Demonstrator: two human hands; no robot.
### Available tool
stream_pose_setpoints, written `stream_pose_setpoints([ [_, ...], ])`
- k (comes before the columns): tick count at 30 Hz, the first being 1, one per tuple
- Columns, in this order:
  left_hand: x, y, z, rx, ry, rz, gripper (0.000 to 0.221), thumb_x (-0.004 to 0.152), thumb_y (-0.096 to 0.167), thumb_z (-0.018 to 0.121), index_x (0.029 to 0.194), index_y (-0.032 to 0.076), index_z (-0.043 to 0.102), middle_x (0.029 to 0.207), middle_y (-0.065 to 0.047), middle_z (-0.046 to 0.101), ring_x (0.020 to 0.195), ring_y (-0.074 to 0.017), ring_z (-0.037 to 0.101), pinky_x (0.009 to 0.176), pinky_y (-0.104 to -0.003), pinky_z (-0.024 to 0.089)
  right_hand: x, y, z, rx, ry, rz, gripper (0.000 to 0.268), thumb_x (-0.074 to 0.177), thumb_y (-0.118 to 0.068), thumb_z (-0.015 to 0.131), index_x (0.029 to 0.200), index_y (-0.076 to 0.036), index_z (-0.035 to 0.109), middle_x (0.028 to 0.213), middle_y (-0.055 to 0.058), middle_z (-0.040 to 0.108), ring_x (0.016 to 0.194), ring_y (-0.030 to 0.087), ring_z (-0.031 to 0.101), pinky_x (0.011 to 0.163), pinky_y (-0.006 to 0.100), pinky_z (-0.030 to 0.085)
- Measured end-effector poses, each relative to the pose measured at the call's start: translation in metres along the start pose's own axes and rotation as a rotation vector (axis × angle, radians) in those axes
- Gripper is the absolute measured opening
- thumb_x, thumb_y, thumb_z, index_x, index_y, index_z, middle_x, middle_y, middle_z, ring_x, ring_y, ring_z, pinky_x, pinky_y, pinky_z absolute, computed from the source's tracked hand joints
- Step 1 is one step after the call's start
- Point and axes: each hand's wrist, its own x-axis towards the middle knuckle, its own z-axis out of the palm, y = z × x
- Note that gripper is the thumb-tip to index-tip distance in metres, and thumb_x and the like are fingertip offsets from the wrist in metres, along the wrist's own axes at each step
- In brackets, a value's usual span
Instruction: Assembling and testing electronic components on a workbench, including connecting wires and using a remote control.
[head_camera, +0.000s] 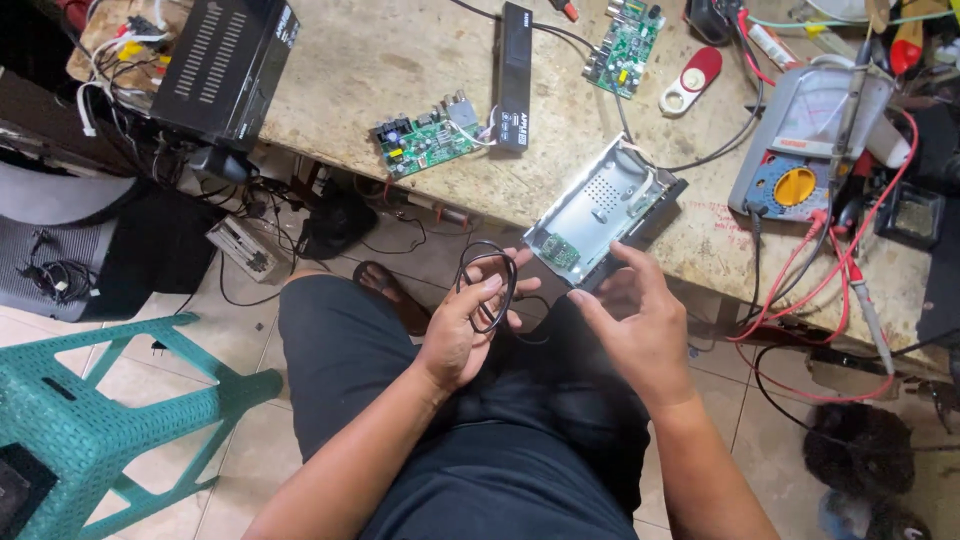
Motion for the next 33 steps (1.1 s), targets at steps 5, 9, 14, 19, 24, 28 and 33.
stream_pose_setpoints([
  [5, 0.014, 0.005, 0.002, -0.070, -0.044, 0.014, 0.038, 0.099, 0.016, 0.055, 0.136, 0.009, 0.062, 0.146, -0.023, 0.059, 0.117, -0.0393, 0.069, 0.066, -0.029, 0.061, 0.011, 0.003, 0.016, 0.022, 0.022, -0.061, 0.059, 0.084, -0.020, 0.088, 0.136, -0.007, 0.062, 0.098, 0.018, 0.074, 0.089, 0.031, 0.076, 0.072, 0.042, 0.063],
  [9, 0.014, 0.009, -0.003, -0.122, -0.063, -0.027, 0.038, 0.102, 0.025, 0.051, 0.137, 0.014, 0.062, 0.139, -0.021, 0.066, 0.115, -0.0370, 0.070, 0.072, -0.032, 0.063, 0.017, 0.002, 0.029, -0.024, 0.077, -0.167, 0.044, 0.095, -0.017, 0.078, 0.135, -0.010, 0.062, 0.102, 0.015, 0.073, 0.094, 0.030, 0.074, 0.074, 0.041, 0.062],
  [14, 0.000, 0.026, -0.011, -0.340, -0.038, -0.089, 0.044, 0.101, 0.035, 0.052, 0.139, 0.015, 0.062, 0.135, -0.019, 0.068, 0.114, -0.0383, 0.071, 0.085, -0.043, 0.064, -0.006, 0.022, 0.045, 0.260, 0.119, 0.004, 0.027, 0.103, -0.012, 0.065, 0.128, -0.006, 0.061, 0.098, 0.014, 0.073, 0.080, 0.022, 0.073, 0.063, 0.032, 0.062],
  [19, -0.016, 0.047, -0.009, -0.514, -0.013, -0.096, 0.046, 0.102, 0.036, 0.054, 0.140, 0.012, 0.061, 0.134, -0.021, 0.068, 0.114, -0.0410, 0.070, 0.095, -0.053, 0.061, -0.043, 0.074, 0.088, 0.650, 0.154, 0.415, 0.021, 0.107, -0.013, 0.049, 0.125, -0.006, 0.056, 0.089, 0.010, 0.066, 0.072, 0.014, 0.066, 0.054, 0.023, 0.059],
  [24, -0.030, 0.052, -0.013, -0.628, -0.007, -0.145, 0.049, 0.102, 0.041, 0.053, 0.141, 0.014, 0.061, 0.132, -0.020, 0.069, 0.112, -0.0404, 0.070, 0.099, -0.055, 0.058, -0.064, 0.066, 0.131, 0.626, -0.420, 0.407, 0.097, 0.076, -0.003, 0.082, 0.159, -0.007, 0.032, 0.158, 0.021, 0.045, 0.144, 0.028, 0.044, 0.100, 0.033, 0.055],
  [28, -0.042, 0.061, -0.020, -0.636, 0.001, -0.139, 0.049, 0.101, 0.042, 0.054, 0.140, 0.014, 0.062, 0.132, -0.021, 0.069, 0.112, -0.0412, 0.071, 0.098, -0.057, 0.058, -0.063, 0.076, 0.159, 0.726, -0.383, 0.390, 0.048, 0.090, -0.002, 0.074, 0.137, -0.004, 0.063, 0.134, 0.011, 0.068, 0.128, 0.017, 0.056, 0.104, 0.037, 0.054],
  [33, -0.056, 0.075, -0.030, -0.634, 0.045, -0.125, 0.050, 0.100, 0.044, 0.055, 0.139, 0.014, 0.062, 0.129, -0.020, 0.070, 0.110, -0.0398, 0.072, 0.096, -0.056, 0.058, -0.049, 0.061, 0.155, 0.733, -0.604, 0.356, 0.065, 0.086, -0.006, 0.075, 0.147, -0.012, 0.053, 0.123, 0.010, 0.072, 0.107, 0.014, 0.067, 0.075, 0.027, 0.063],
])
